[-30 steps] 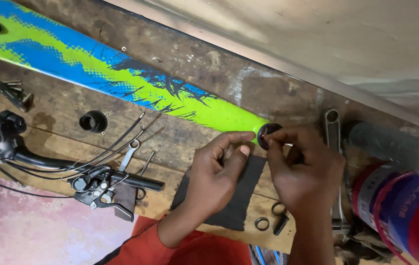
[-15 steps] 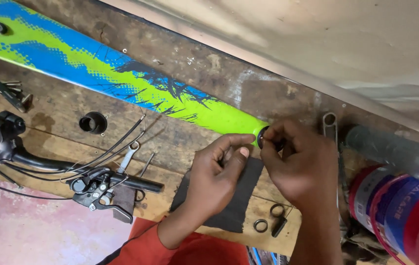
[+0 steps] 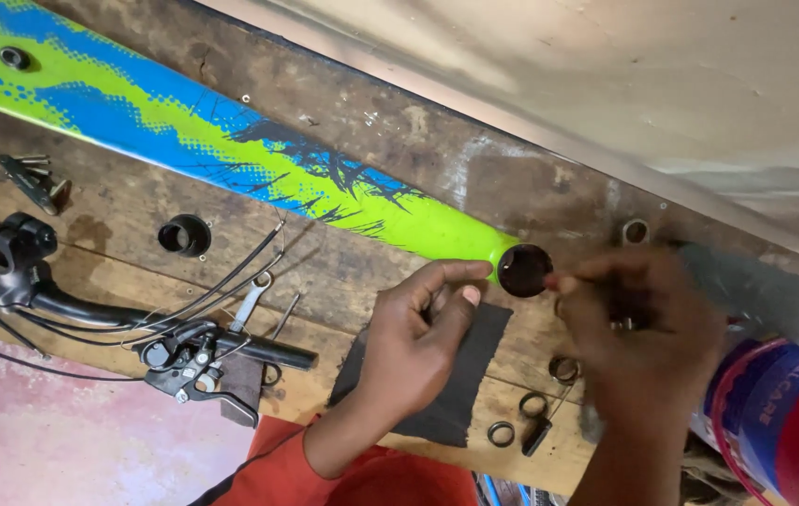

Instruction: The person cleans their hands with a rag, then picks up small ball bearings from a black cloth and places them into the headset cup of a bicycle frame. They continue adding bearings and use a rag to wipe the inside of the headset cup.

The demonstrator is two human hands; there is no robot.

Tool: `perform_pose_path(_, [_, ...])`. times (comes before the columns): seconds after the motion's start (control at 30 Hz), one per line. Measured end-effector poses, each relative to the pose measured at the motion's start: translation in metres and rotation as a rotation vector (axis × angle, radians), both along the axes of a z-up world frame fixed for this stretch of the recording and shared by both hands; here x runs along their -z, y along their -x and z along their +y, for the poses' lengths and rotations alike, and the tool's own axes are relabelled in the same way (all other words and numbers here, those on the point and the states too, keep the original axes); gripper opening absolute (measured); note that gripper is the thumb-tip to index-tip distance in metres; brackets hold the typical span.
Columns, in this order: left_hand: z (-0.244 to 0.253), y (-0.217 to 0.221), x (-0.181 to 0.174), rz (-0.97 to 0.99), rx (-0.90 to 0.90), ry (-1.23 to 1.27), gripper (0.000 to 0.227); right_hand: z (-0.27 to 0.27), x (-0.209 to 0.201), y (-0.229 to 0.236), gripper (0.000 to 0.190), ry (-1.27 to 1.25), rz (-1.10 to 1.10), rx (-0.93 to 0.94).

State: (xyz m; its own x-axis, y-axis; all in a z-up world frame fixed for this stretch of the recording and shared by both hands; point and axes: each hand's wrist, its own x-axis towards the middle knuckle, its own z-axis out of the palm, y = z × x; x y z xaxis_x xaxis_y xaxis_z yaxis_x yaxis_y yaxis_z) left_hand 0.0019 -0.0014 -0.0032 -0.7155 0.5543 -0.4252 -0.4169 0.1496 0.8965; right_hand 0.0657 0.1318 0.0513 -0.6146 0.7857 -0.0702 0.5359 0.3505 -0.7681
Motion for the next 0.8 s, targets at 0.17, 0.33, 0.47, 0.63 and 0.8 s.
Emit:
perform_pose_path(0.17, [-0.005,-0.001,0.0,0.008,0.024,0.028,0.026,0.004,0.018,-0.018,0.017,0.433,0.275,0.218])
perform_pose_path(0.33, [-0.006,-0.003,-0.003,0.022,0.029,0.051,0.025,0.003,0.043,-0.04,0.016,0.791,0.617,0.14])
perform_pose_path(0.47, [-0.005,-0.005,-0.004,0.042,0.023,0.075,0.021,-0.005,0.057,-0.049,0.011,0.976,0.671,0.256])
perform_pose_path(0.63, [-0.003,-0.01,-0.004,0.069,0.024,0.087,0.017,-0.013,0.056,-0.048,0.008,1.116,0.762,0.213])
perform_pose_path(0.8, [-0.004,-0.017,-0.001,0.058,0.006,0.021,0.015,-0.018,0.057,-0.049,0.01,1.109,0.815,0.244])
